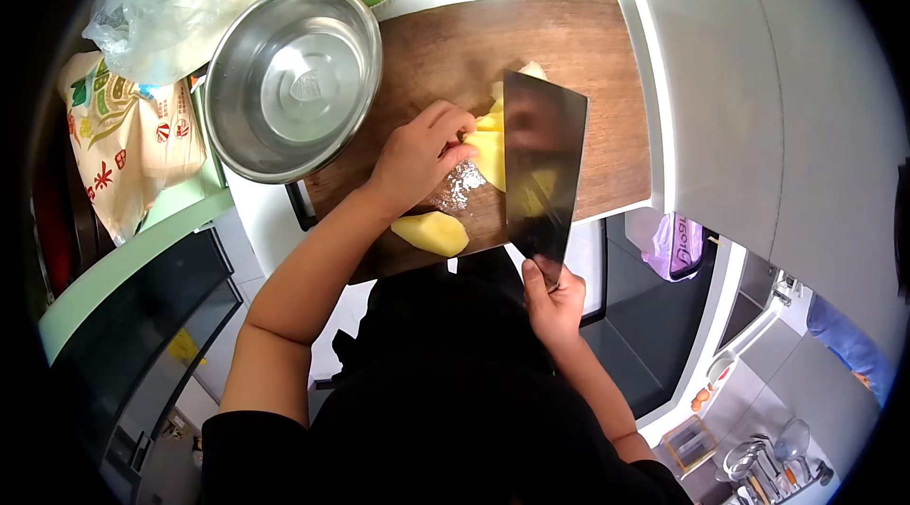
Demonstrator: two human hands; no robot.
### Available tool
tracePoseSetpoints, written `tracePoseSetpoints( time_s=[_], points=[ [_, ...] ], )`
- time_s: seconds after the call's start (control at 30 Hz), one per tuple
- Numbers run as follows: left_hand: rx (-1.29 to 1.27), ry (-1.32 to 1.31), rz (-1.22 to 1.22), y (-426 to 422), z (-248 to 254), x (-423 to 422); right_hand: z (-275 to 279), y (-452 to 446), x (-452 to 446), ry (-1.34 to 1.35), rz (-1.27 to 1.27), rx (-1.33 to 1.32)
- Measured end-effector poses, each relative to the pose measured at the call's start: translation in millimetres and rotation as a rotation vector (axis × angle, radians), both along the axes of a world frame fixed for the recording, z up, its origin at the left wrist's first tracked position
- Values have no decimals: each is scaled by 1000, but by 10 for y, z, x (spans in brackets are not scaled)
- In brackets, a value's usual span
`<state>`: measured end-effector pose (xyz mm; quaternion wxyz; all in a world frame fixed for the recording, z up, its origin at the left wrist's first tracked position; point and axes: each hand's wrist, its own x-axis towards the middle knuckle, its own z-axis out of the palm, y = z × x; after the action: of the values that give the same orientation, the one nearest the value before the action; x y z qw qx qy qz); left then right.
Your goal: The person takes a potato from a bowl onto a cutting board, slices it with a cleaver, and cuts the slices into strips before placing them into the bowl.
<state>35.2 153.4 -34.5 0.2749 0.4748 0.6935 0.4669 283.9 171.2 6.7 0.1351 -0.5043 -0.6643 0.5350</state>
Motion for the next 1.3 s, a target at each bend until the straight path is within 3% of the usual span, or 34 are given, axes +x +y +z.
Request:
tracePoseSetpoints(
  time_s=[0.2,0.27,0.4,0.57,1.0,1.3],
  points=[
    [-27,-40,-35,-59,4,25,-115,-84,-124,89,3,57],
    [-173,-229,-14,-102,132,55,-85,-74,-186,84,-23,24],
    [-341,-291,62,-276,164,85,-7,-36,-269,74,4,83],
    [-290,-72,112,-381,87,97,154,-14,-318,-70,149,-18],
    [-269,-61,79,-380,56,26,247,-95,-347,-185,186,-72],
    [-187,111,65,-349,14,62,224,4,-390,-288,297,-102]
  ],
)
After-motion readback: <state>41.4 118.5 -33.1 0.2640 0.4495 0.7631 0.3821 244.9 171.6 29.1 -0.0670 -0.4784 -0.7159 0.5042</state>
